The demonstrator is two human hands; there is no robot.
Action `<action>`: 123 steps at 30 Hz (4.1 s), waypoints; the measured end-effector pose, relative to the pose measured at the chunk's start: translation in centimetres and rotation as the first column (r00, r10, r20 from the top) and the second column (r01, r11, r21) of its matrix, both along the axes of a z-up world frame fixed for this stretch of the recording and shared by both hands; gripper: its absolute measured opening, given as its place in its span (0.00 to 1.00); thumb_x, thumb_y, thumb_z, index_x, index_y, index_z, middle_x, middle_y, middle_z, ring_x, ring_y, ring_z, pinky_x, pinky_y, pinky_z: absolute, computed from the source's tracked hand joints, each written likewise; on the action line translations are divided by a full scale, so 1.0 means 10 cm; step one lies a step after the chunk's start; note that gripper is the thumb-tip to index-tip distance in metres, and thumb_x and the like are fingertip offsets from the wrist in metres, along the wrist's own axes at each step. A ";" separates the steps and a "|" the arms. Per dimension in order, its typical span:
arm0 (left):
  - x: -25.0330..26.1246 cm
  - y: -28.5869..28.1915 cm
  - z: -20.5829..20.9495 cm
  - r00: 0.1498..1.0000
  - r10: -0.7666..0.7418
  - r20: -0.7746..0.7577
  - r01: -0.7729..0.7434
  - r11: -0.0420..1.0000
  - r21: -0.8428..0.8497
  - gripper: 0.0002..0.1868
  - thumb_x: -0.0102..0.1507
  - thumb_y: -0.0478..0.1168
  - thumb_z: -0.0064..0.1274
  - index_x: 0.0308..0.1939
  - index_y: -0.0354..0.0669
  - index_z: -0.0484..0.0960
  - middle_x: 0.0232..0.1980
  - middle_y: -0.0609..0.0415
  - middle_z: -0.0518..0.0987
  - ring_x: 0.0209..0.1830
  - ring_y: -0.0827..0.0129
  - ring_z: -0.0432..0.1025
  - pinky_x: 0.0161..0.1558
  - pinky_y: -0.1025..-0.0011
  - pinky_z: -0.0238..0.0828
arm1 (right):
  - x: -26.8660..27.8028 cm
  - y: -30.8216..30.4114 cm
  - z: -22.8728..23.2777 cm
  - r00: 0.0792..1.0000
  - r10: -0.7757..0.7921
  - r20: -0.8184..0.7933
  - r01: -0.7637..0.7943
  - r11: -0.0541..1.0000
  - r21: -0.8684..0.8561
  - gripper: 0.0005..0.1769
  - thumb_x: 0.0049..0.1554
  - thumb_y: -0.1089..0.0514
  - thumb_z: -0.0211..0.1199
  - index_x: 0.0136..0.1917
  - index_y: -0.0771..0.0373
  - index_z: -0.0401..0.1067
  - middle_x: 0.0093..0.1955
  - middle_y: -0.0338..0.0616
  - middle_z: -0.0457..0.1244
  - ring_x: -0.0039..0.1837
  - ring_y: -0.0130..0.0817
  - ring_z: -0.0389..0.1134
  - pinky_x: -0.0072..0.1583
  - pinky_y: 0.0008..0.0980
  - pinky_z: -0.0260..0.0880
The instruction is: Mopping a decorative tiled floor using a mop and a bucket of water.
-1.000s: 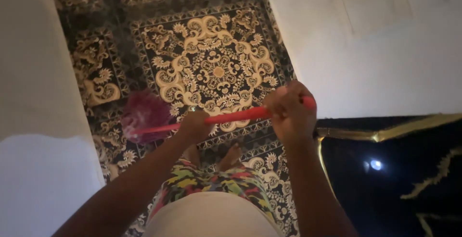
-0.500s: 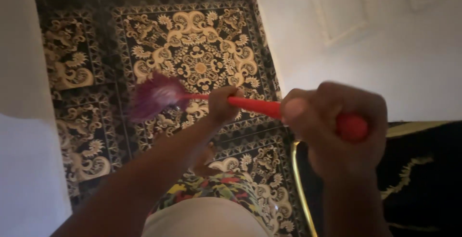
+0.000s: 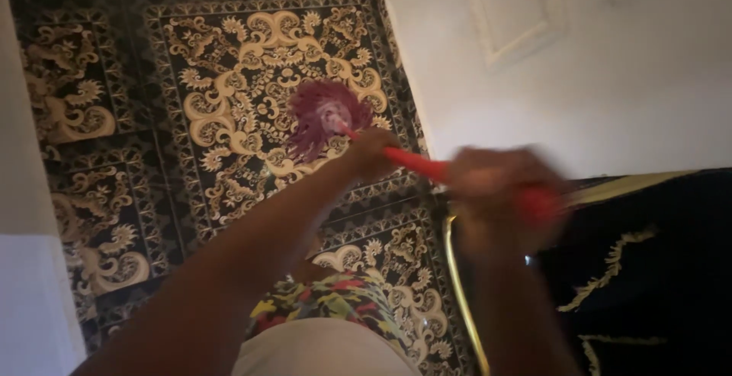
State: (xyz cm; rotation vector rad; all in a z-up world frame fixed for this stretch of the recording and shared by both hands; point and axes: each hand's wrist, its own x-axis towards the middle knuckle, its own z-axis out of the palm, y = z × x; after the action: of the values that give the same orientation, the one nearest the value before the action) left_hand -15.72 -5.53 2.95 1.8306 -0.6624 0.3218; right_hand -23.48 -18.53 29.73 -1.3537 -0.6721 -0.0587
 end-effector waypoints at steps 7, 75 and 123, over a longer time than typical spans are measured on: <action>-0.61 0.17 0.36 0.921 0.093 -0.379 0.015 0.962 0.273 0.14 0.63 0.45 0.55 0.27 0.41 0.83 0.27 0.44 0.81 0.27 0.51 0.77 0.34 0.54 0.74 | -0.04 -0.05 0.57 0.991 -0.105 -0.080 0.100 0.993 -0.065 0.20 0.68 0.55 0.52 0.33 0.49 0.56 0.21 0.28 0.49 0.21 0.17 0.47 0.26 0.27 0.55; -1.75 0.28 -0.34 0.960 0.121 -0.251 -0.196 0.933 -0.301 0.17 0.65 0.37 0.51 0.22 0.42 0.66 0.20 0.49 0.68 0.18 0.59 0.65 0.24 0.61 0.61 | -1.96 0.31 -0.02 0.986 0.167 -0.003 -0.149 0.873 -0.464 0.19 0.57 0.65 0.67 0.31 0.58 0.61 0.31 0.35 0.59 0.34 0.25 0.60 0.40 0.28 0.61; -2.35 -1.43 -0.08 0.867 0.276 -0.415 -0.197 0.955 0.223 0.09 0.59 0.43 0.55 0.25 0.48 0.83 0.28 0.48 0.81 0.31 0.56 0.79 0.38 0.59 0.76 | -2.09 -1.86 -0.06 0.926 0.355 -0.127 -0.364 0.929 -0.063 0.23 0.63 0.57 0.68 0.32 0.59 0.60 0.29 0.34 0.56 0.33 0.25 0.53 0.41 0.31 0.53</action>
State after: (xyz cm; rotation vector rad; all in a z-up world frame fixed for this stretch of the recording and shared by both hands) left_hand -39.26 -19.84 2.10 2.0657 -0.1464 -0.0031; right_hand -44.38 -37.12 29.16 -1.2845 -0.8242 0.3440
